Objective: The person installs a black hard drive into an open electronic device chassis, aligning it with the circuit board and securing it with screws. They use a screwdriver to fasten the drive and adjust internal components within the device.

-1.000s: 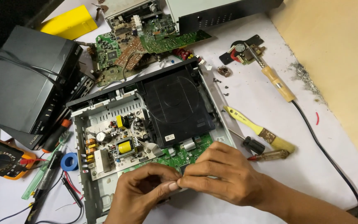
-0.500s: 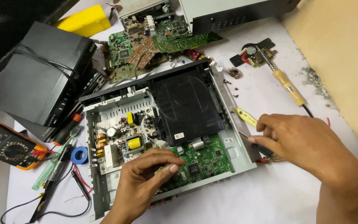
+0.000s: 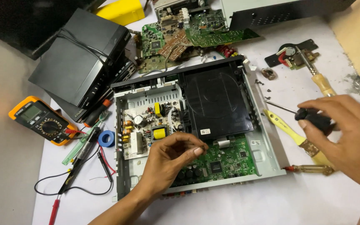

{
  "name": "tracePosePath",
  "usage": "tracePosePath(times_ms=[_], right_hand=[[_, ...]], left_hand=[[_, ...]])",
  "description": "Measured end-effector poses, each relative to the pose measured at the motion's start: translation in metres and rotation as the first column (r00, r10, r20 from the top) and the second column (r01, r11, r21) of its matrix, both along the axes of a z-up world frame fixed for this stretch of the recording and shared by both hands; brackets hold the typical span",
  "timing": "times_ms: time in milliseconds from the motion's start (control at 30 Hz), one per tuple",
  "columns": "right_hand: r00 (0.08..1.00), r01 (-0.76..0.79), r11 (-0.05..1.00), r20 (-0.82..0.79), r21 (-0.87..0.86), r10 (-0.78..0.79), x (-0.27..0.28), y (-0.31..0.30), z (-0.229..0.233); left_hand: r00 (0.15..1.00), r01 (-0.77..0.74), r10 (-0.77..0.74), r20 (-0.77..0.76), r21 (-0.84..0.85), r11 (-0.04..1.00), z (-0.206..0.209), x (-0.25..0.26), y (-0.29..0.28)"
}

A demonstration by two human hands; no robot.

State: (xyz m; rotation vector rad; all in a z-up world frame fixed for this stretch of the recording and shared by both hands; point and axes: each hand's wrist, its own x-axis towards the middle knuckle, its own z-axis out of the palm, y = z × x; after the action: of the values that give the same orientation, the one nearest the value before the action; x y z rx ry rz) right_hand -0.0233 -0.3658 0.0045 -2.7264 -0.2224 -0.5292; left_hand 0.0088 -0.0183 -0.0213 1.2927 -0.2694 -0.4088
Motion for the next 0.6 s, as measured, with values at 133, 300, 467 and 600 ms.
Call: tracePosePath(times_ms=[133,300,467,600], right_hand=[[0.97,-0.24,0.954,0.079,0.179,0.229,-0.007,0.038,0.022],[0.913,-0.401,0.888,0.175,0.223,0.369,-0.017,0.08,0.018],[0.912,-0.408,0.891,0.134,0.198,0.388,-0.016,0.082,0.011],[0.91,-0.413,0.888,0.103,0.203,0.4,-0.015,0.081,0.009]], left_hand=[[0.999,0.018,-0.019,0.047,0.019,1.0,-0.002,-0.002,-0.002],[0.999,0.011,-0.013,0.029,0.064,0.998,0.001,-0.004,-0.002],[1.0,0.01,-0.012,0.022,0.095,0.995,0.0,-0.005,-0.002],[0.999,0.01,-0.013,0.035,0.095,0.995,-0.002,-0.005,-0.002]])
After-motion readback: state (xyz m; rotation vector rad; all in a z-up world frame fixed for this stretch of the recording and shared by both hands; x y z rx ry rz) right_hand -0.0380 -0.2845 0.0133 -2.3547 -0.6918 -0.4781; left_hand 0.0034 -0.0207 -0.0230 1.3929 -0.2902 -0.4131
